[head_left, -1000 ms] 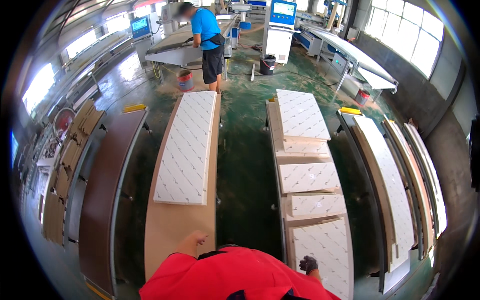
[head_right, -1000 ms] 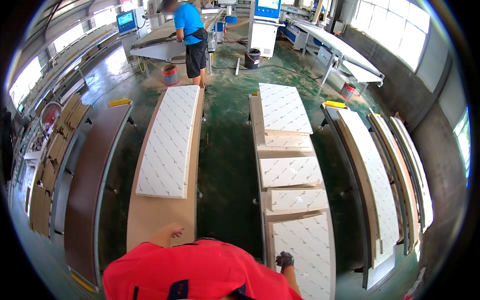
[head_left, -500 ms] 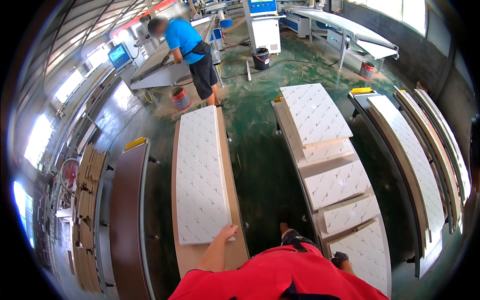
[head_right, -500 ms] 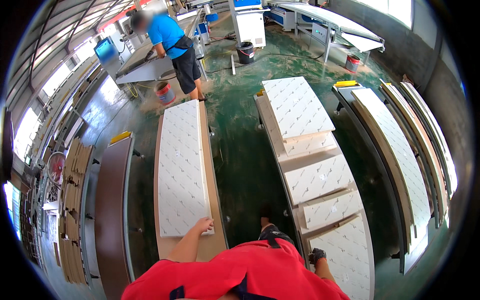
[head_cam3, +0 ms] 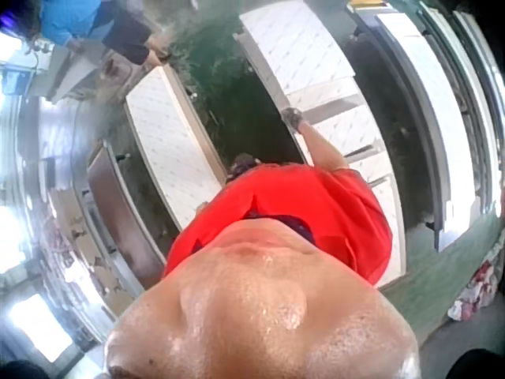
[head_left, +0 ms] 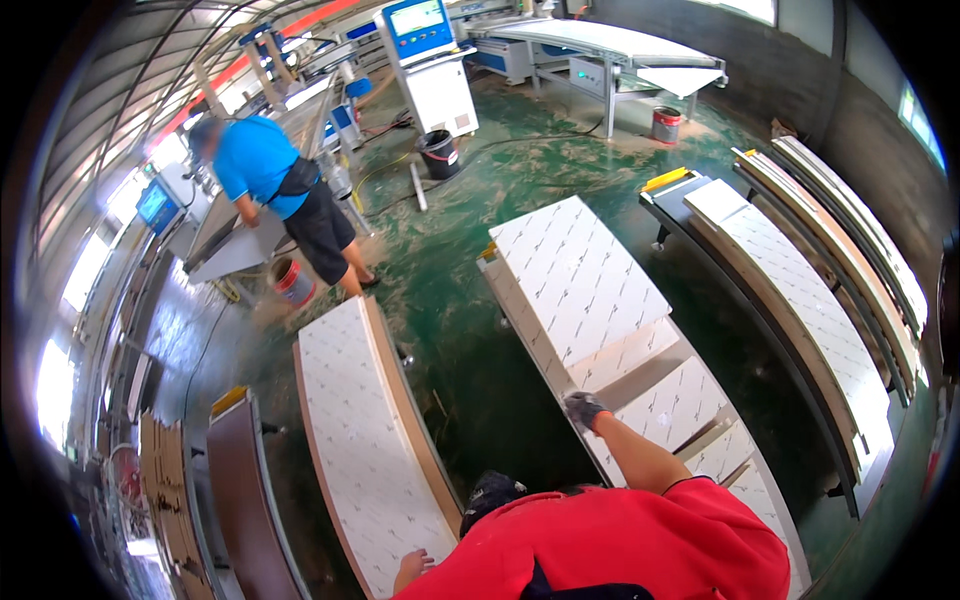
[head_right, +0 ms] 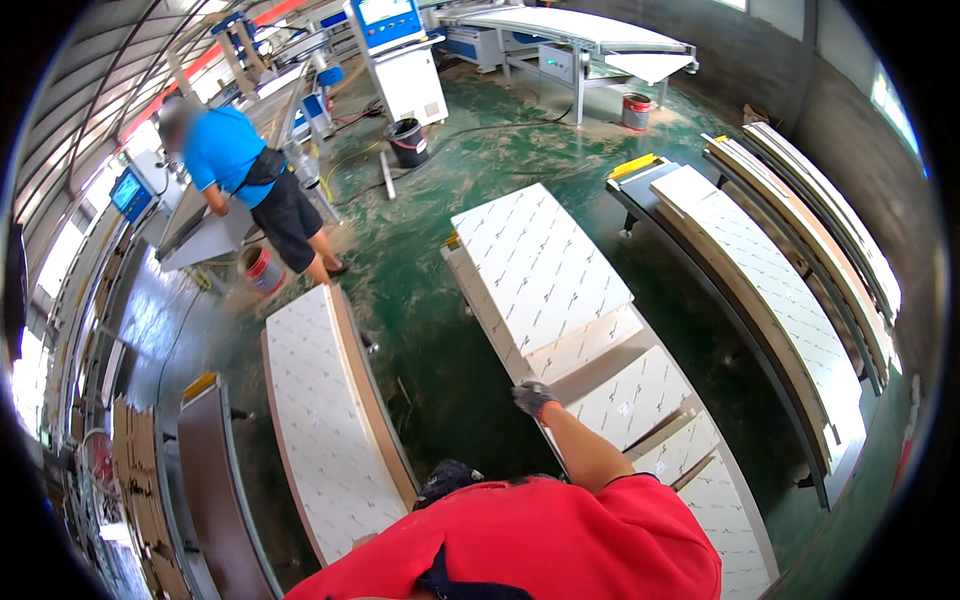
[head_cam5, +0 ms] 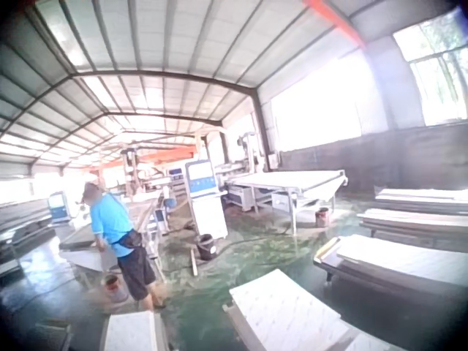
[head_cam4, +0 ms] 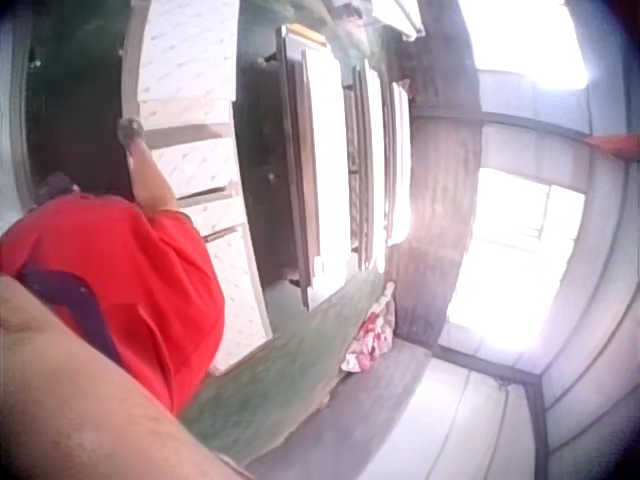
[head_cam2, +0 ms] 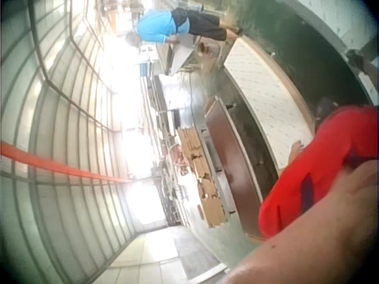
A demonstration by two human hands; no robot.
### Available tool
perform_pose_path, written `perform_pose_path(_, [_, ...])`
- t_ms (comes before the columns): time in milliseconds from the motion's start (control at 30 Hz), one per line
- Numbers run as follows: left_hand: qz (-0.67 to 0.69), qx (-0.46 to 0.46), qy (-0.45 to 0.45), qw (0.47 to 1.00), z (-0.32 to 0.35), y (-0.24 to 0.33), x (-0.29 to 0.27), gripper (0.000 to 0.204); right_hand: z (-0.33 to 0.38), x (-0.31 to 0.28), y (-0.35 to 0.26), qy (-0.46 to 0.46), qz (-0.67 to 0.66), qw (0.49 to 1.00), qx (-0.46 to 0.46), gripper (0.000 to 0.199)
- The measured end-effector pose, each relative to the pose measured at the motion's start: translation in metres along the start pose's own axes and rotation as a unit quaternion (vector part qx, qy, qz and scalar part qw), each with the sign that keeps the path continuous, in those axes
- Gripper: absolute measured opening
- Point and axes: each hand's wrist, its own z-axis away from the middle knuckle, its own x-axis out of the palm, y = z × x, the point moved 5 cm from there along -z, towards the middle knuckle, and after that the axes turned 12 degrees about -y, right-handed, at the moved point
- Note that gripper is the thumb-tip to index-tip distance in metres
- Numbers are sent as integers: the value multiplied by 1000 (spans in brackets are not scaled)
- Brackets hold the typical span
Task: The person handles large white panels in a workshop, wiping surfaces with gloved hands, moving panels between tables, and stacking them. The person also discards a thin strip into a bin and continues to wipe and reposition panels throughout the clip.
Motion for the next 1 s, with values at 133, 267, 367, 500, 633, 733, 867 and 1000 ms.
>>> perform_pose_path(133, [-10, -8, 21, 1000, -77, 127, -37, 43, -129, -20, -104, -31, 68, 996, -41, 39])
perform_pose_path(267, [-43, 27, -2, 999, -188, 335, -60, 43, -278, -93, -31, 56, 81, 993, -58, 37])
perform_pose_path(367, [-44, 51, 48, 997, -223, 501, -136, 41, -353, -100, -61, 100, 240, 959, 115, 30])
perform_pose_path(500, [-151, 109, 26, 982, -286, 736, -175, 36, -382, -87, -35, 62, 90, 957, 270, 39])
perform_pose_path(633, [-140, 226, -21, 964, -343, 991, -152, 34, -452, -37, -82, 99, -159, 911, 367, 41])
perform_pose_path(733, [-153, 254, -77, 952, -363, 1154, -87, 35, -553, -27, -137, -70, 85, 951, 290, 35])
perform_pose_path(867, [-200, 243, -121, 941, -420, 1325, -61, 37, -736, -57, -202, -86, 386, 905, 154, 28])
perform_pose_path(1000, [-199, 181, -30, 963, -477, 1461, -126, 37, -958, -139, -331, -57, 395, 909, 122, 37])
